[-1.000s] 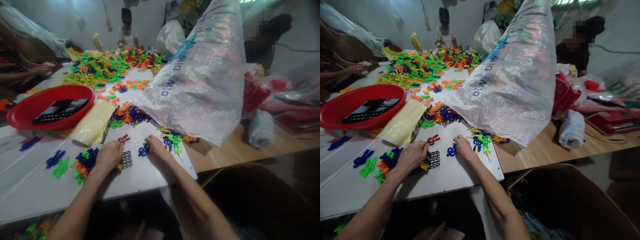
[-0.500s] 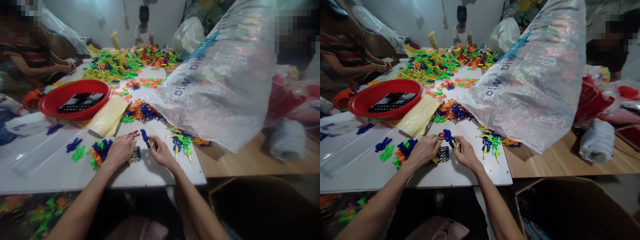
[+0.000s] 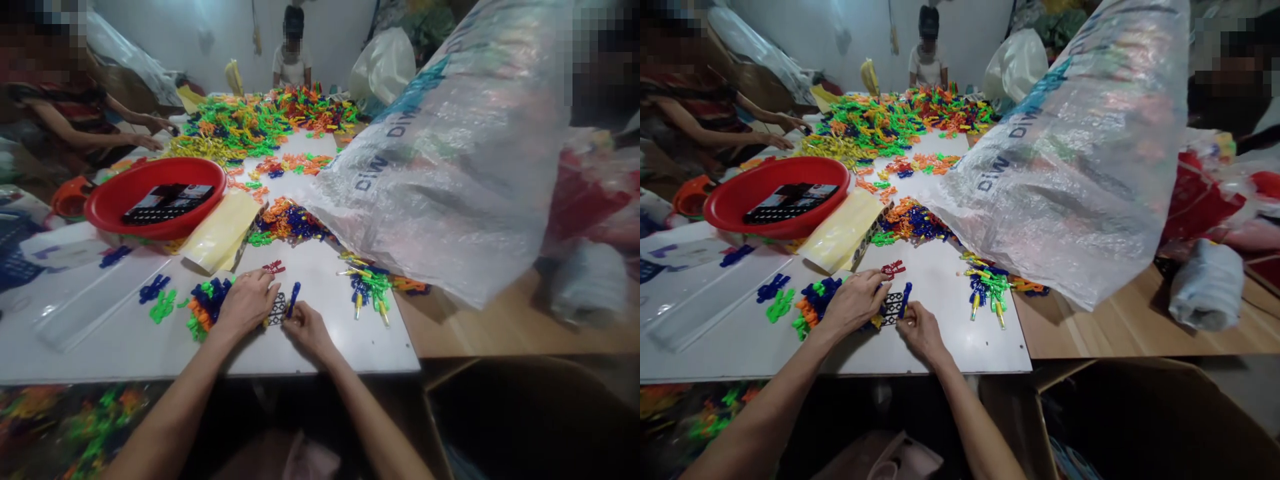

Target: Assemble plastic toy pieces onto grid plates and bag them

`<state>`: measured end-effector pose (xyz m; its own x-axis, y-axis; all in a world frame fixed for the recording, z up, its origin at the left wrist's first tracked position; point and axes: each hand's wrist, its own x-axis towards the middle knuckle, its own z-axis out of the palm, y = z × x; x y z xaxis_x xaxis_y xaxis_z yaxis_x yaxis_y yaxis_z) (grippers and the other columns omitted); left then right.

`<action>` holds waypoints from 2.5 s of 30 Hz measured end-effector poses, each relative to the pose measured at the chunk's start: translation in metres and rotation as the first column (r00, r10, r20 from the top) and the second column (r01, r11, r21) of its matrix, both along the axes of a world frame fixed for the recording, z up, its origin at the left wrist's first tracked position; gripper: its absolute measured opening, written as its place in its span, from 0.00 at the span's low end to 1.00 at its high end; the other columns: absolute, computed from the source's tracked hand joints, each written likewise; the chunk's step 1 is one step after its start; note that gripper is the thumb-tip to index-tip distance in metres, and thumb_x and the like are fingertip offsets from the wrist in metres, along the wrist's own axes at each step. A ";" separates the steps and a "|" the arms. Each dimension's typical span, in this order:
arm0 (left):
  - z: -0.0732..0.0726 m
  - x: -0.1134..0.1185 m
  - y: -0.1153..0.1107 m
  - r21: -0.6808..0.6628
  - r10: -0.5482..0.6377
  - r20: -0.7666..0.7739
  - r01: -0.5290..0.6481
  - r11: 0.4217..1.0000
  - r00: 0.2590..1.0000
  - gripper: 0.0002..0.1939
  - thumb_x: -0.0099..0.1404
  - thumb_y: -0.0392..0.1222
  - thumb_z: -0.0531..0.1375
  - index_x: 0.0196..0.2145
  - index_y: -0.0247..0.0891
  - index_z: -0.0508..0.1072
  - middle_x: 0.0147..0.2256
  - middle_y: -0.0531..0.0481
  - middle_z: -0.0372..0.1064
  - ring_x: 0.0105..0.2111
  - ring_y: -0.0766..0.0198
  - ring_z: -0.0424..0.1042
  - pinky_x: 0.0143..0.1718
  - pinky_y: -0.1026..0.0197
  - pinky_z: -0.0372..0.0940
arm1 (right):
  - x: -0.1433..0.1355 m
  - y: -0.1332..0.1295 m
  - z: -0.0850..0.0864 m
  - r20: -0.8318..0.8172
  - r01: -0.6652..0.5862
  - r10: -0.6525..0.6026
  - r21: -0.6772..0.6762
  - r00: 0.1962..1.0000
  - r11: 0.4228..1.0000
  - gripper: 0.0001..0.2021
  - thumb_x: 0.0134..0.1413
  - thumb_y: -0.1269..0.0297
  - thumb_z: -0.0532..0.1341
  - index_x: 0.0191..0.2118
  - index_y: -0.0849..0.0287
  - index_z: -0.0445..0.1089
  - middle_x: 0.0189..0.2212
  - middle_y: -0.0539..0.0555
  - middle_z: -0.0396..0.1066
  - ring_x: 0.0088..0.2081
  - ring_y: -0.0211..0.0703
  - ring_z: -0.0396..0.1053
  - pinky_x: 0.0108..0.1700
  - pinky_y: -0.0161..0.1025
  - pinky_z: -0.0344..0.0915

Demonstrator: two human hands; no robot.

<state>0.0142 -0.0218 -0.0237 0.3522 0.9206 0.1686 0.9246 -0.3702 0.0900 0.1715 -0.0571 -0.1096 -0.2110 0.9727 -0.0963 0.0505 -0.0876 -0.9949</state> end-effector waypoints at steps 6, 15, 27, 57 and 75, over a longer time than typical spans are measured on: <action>0.001 0.000 0.000 -0.004 0.013 0.001 -0.013 1.000 1.000 0.18 0.70 0.44 0.46 0.41 0.35 0.73 0.42 0.41 0.72 0.44 0.55 0.70 0.49 0.53 0.62 | -0.014 -0.006 -0.003 -0.026 0.030 -0.029 0.030 0.999 0.999 0.10 0.49 0.61 0.61 0.37 0.60 0.68 0.32 0.53 0.73 0.34 0.42 0.69 0.39 0.39 0.67; -0.006 -0.004 0.002 -0.019 -0.018 -0.002 0.018 1.000 1.000 0.23 0.69 0.51 0.45 0.47 0.34 0.71 0.49 0.38 0.70 0.49 0.52 0.69 0.52 0.51 0.61 | -0.016 -0.004 -0.013 0.550 -0.226 -0.003 0.348 0.835 0.910 0.08 0.54 0.69 0.55 0.40 0.59 0.63 0.38 0.56 0.68 0.38 0.44 0.67 0.41 0.39 0.66; -0.003 -0.014 -0.002 -0.029 -0.093 -0.046 0.092 0.995 0.995 0.24 0.66 0.52 0.49 0.53 0.38 0.68 0.53 0.37 0.66 0.49 0.49 0.68 0.52 0.46 0.62 | 0.022 0.028 0.021 0.767 -0.427 0.136 0.193 0.627 0.883 0.14 0.58 0.68 0.56 0.50 0.58 0.66 0.43 0.55 0.70 0.42 0.42 0.69 0.43 0.36 0.66; 0.004 0.008 -0.006 -0.054 -0.087 -0.030 0.085 0.995 0.996 0.19 0.69 0.44 0.47 0.48 0.34 0.72 0.46 0.41 0.72 0.49 0.54 0.70 0.54 0.49 0.59 | 0.022 0.005 0.027 0.155 0.105 -0.114 0.066 0.981 0.992 0.08 0.44 0.62 0.63 0.32 0.60 0.68 0.23 0.46 0.66 0.25 0.36 0.62 0.29 0.33 0.59; -0.006 0.000 -0.006 -0.056 -0.095 -0.012 0.094 0.994 0.995 0.26 0.64 0.55 0.51 0.51 0.33 0.69 0.47 0.37 0.70 0.49 0.48 0.68 0.53 0.47 0.61 | -0.037 0.014 -0.019 0.833 -0.387 0.042 0.211 0.552 0.898 0.13 0.54 0.69 0.53 0.46 0.60 0.65 0.39 0.56 0.72 0.37 0.46 0.70 0.37 0.38 0.63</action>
<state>0.0142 -0.0274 -0.0293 0.4399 0.8910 0.1122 0.8872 -0.4505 0.0998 0.1348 -0.0429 -0.1282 -0.4217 0.9065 -0.0195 0.7966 0.3601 -0.4856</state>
